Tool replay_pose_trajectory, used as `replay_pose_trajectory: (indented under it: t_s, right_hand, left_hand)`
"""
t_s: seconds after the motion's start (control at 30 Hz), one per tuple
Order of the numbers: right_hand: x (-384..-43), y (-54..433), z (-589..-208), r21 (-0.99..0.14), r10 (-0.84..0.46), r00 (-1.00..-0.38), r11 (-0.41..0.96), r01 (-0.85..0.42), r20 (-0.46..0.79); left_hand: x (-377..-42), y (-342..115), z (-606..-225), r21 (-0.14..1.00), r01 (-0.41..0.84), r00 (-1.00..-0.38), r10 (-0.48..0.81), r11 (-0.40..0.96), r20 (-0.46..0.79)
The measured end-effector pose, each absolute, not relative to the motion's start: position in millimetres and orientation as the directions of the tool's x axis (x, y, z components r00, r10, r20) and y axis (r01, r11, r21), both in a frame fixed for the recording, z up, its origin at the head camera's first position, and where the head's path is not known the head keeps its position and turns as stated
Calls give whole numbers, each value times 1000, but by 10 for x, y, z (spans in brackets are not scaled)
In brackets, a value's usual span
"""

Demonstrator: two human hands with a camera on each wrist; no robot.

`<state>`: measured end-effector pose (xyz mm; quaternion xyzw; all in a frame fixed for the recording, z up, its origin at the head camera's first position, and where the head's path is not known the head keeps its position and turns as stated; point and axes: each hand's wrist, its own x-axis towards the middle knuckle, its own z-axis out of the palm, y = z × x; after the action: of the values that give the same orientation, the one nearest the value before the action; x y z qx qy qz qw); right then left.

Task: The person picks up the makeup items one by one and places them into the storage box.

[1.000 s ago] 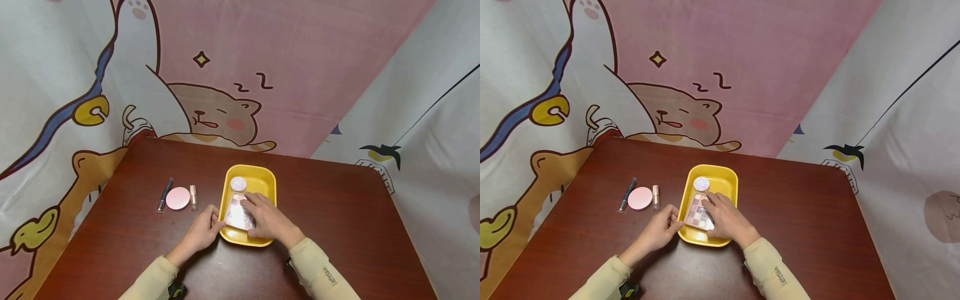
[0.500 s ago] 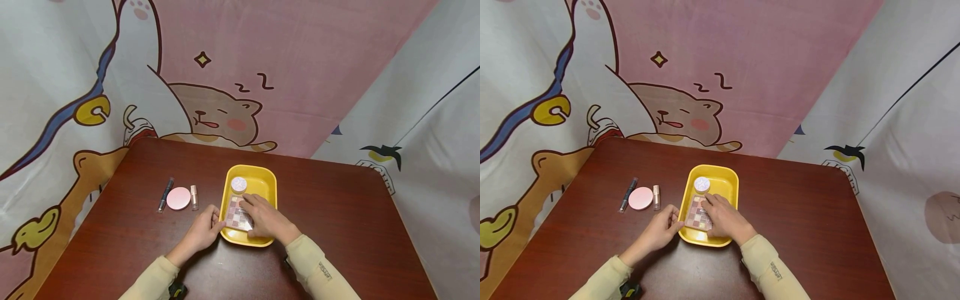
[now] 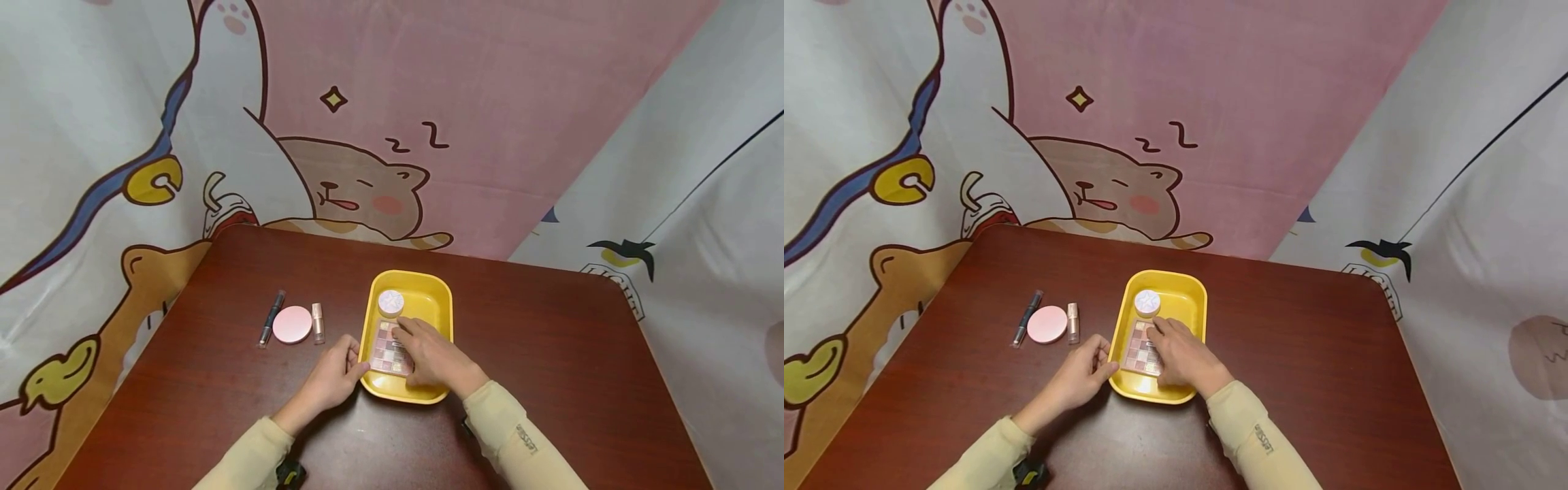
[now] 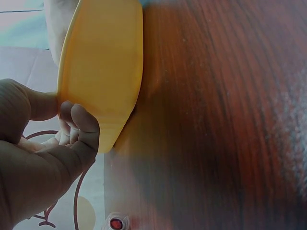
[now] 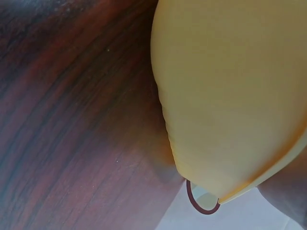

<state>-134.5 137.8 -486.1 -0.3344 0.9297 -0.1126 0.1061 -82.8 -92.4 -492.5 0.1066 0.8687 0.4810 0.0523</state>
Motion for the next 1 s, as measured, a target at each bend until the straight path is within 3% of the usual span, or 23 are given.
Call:
replay_pose_trajectory:
  t_s: [0.5,1.0]
  right_hand:
    - [-1361,1367,-4853,-290,-654,-739,747,-598,-164]
    - [-1333,1378,-4849,-259,-673,-735,726,-638,-77]
  left_hand:
    - [-823,-923,-4928,846,134,-972,236,517,9]
    - [-814,-931,-4922,849,137,-969,246,510,9]
